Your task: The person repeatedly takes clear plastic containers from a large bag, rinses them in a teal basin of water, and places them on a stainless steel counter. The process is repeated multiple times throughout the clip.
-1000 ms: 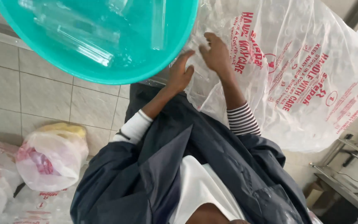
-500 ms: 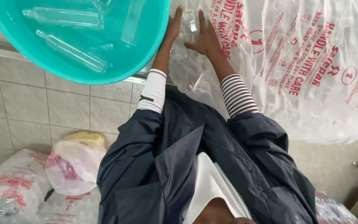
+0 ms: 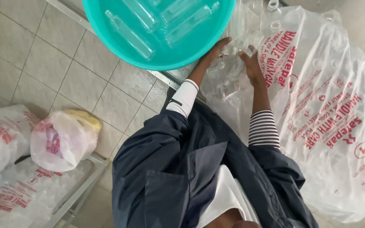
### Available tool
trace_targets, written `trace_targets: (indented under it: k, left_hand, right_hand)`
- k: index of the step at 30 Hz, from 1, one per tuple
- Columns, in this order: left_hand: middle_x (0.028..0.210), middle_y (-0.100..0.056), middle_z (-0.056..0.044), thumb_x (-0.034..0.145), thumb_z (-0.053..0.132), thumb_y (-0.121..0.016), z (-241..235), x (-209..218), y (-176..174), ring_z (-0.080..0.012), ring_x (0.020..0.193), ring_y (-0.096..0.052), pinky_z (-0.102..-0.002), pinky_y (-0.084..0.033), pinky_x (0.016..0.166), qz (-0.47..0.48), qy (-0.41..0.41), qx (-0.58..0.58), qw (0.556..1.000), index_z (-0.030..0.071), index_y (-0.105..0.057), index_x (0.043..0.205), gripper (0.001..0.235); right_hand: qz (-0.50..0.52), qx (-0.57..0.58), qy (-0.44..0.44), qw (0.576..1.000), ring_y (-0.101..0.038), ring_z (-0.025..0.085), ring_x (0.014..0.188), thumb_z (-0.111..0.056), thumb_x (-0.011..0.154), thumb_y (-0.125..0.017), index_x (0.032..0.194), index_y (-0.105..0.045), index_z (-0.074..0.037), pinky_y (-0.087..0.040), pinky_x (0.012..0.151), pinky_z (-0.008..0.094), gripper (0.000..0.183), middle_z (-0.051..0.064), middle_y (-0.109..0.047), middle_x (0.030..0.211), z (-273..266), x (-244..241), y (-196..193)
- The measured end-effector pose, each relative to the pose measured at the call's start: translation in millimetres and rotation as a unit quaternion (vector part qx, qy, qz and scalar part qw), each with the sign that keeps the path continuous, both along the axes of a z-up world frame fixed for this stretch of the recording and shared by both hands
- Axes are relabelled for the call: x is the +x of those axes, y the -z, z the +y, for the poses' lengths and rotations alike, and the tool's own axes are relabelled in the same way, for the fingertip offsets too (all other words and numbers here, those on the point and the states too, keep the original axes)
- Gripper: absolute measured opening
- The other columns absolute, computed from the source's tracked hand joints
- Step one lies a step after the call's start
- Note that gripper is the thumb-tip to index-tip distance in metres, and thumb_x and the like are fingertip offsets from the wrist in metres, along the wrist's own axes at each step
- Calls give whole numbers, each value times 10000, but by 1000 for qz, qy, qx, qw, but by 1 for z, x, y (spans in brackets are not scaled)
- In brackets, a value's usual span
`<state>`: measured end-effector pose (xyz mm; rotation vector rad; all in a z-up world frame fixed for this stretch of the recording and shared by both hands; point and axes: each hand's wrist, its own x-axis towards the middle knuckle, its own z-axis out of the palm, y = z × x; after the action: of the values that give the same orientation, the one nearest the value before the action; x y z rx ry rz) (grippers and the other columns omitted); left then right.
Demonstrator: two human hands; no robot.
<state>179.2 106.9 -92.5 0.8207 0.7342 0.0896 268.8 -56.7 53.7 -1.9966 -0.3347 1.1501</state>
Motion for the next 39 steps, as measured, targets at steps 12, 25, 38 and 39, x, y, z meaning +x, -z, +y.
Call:
trace_targets:
  k: [12, 25, 38, 39]
  left_hand:
    - [1527, -688, -207, 684, 488, -954, -43, -55, -203, -345, 1434, -646, -486, -555, 1102, -84, 13, -35, 996, 110, -377, 1635, 1174]
    - [1475, -661, -146, 899, 799, -653, 222, -228, -251, -361, 1254, -748, -532, -651, 1006, -152, 86, 114, 978, 195, -553, 1500, 858]
    - [1741, -117, -184, 1015, 641, -653, 354, -205, -203, -426, 1504, -546, -431, -802, 612, -5, 121, 316, 941, 341, -108, 1707, 931]
    - [1741, -117, -184, 1015, 641, -653, 353, -196, -199, -426, 1504, -546, -431, -802, 612, -18, 137, 321, 937, 341, -108, 1707, 931]
  right_hand:
    - [-13, 361, 36, 932, -586, 293, 1455, -425, 1016, -714, 1562, -515, -99, -440, 1261, 469, 666, 73, -628, 1514, -48, -39, -105]
    - [-576, 341, -445, 595, -152, 448, 1709, -236, 1117, -889, 1768, -152, -168, -221, 1380, 697, 986, 193, -137, 1834, 177, -72, -89]
    - [-192, 89, 87, 974, -682, 298, 1331, -511, 1101, -641, 1581, -506, -128, -601, 963, 429, 629, 180, -629, 1503, 224, -153, -65]
    - [-200, 90, 106, 970, -682, 298, 1331, -511, 1101, -641, 1581, -506, -128, -601, 963, 429, 629, 180, -629, 1503, 238, -160, -68]
